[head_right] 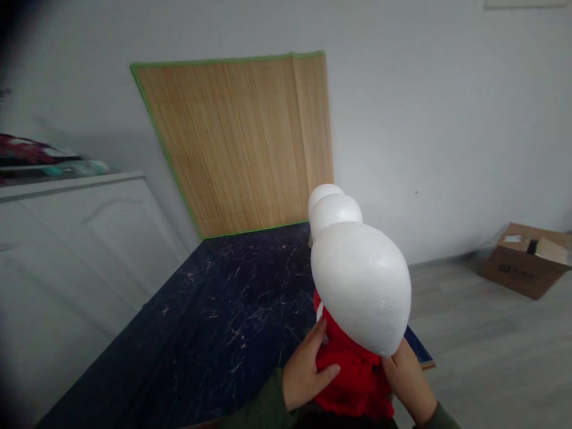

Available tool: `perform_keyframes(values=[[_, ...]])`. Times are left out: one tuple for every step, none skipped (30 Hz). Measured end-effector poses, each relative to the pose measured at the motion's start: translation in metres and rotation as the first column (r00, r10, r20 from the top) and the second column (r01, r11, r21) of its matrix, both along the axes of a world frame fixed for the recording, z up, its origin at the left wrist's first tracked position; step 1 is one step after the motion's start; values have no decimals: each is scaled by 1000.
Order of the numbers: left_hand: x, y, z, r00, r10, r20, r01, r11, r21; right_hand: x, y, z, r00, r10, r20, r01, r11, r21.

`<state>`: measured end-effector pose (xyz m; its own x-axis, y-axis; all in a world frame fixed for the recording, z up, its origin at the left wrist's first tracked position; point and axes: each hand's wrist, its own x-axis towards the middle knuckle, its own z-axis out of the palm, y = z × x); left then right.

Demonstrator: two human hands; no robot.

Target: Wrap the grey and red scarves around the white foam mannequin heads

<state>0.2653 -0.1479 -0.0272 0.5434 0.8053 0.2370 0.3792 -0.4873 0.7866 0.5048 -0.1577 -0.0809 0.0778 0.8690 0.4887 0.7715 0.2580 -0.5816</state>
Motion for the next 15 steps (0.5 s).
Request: perform_keyframes(values=[[-2,4,-2,1000,-11,-16,11,1000,0,2,0,4,1000,2,23,-1,999,-37],[-6,8,-4,999,-20,-24,21,1000,1,3,-1,9,999,9,39,-6,997,-71],[-13,12,-6,999,-27,-25,27,1000,-2,5,-2,15,999,22,49,-17,995,-102],[-21,16,-7,999,-24,-23,23,1000,-13,9,-4,21,997,49,56,-41,990,-136],[-30,19,-8,1000,-6,-26,6,1000,-31,14,-5,26,994,93,57,-81,981,-177],[-41,23,-9,999,28,-40,-29,999,-44,22,-6,31,989,141,44,-128,966,-224],[-53,27,-10,994,79,-71,-82,996,-36,31,-5,35,981,191,13,-180,944,-276],[-65,30,-12,982,147,-118,-148,989,0,41,-4,38,971,234,-41,-234,918,-321],[-77,34,-14,957,227,-181,-219,974,61,50,-1,40,957,264,-119,-289,889,-355],[-88,36,-17,918,307,-249,-282,950,132,58,3,40,936,275,-219,-340,868,-363],[-97,37,-20,873,376,-312,-327,924,198,65,8,39,907,257,-333,-368,868,-334],[-104,38,-24,830,422,-364,-351,903,248,68,15,37,873,208,-442,-351,896,-272],[-108,37,-27,798,447,-405,-356,891,281,68,22,34,840,140,-524,-281,938,-201],[-110,35,-31,777,458,-432,-353,885,302,66,29,31,823,63,-565,-172,975,-140],[-111,34,-34,765,463,-448,-346,882,321,61,37,28,827,-5,-562,-56,994,-92]])
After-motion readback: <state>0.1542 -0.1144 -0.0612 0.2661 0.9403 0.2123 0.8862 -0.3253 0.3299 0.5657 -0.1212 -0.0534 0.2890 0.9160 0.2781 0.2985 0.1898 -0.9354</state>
